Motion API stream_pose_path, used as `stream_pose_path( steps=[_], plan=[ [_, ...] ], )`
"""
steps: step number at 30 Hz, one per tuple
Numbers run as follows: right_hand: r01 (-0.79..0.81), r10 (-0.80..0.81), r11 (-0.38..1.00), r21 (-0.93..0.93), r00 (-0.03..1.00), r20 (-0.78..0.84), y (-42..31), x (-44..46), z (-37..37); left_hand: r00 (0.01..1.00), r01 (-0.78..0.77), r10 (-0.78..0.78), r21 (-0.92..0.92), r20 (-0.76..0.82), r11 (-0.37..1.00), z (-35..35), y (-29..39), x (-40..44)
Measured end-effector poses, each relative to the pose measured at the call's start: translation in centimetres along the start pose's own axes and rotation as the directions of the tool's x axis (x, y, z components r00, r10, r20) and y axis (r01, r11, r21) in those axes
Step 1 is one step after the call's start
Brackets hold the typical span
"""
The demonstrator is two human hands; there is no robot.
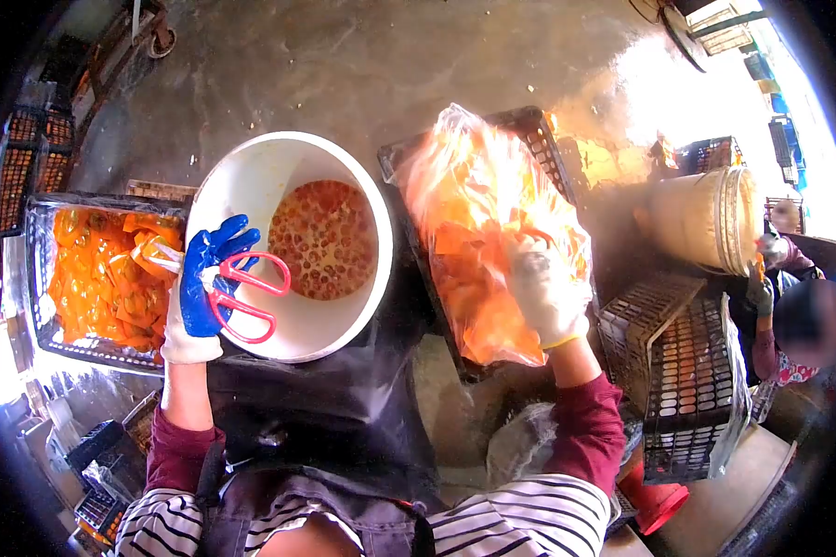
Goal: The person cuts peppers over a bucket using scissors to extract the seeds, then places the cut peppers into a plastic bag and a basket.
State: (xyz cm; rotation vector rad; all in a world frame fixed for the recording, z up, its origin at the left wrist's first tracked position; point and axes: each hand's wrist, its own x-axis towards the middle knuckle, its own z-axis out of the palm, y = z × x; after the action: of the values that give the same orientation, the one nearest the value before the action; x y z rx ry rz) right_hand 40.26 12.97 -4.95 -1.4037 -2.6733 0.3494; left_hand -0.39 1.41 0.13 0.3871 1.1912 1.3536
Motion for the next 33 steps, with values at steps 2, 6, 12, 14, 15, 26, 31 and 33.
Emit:
stream_pose_path(
  steps=[2,6,12,14,15,26,31,33],
  plan=[
    [0.095,-0.097,0.993,-0.071,0.995,-0.032,-3.5,2.4,-3.3,1.0,0.013,-0.013,-0.016,0.001,1.0,0.1,0.0,-0.1],
    [0.34,-0.304,0.931,0.135,0.924,-0.233,-4.2,6.9,-5.1,1.0,0.029,-0.029,0.004,0.008,1.0,-0.1,0.5,-0.1],
    [-0.207,0.206,0.978,-0.009,0.975,-0.089,-1.0,20.9,-0.8,0.999,-0.049,0.049,-0.022,0.022,0.999,-1.3,-0.2,-0.1],
    [-0.236,0.249,0.962,-0.136,0.965,0.087,-0.9,22.9,0.6,1.0,-0.015,0.012,-0.078,-0.029,0.997,-1.4,-0.1,0.1],
    [-0.255,0.284,0.951,-0.174,0.943,0.172,-0.6,23.5,1.6,0.998,-0.007,0.002,-0.083,-0.058,0.997,-1.2,0.1,0.1],
    [0.341,-0.332,0.94,-0.016,0.901,-0.278,-2.6,21.1,3.1,0.997,-0.068,0.067,-0.013,-0.025,0.998,-2.4,1.1,-0.5],
    [0.377,-0.366,0.751,-0.542,0.921,0.133,-4.2,16.3,11.3,0.996,-0.094,0.094,-0.04,0.009,0.995,-1.7,1.1,-1.4],
    [0.365,-0.221,0.685,-0.63,0.929,0.298,-6.3,18.0,11.6,0.995,-0.096,0.098,-0.062,0.033,0.993,-2.3,0.9,-1.2]
  ],
)
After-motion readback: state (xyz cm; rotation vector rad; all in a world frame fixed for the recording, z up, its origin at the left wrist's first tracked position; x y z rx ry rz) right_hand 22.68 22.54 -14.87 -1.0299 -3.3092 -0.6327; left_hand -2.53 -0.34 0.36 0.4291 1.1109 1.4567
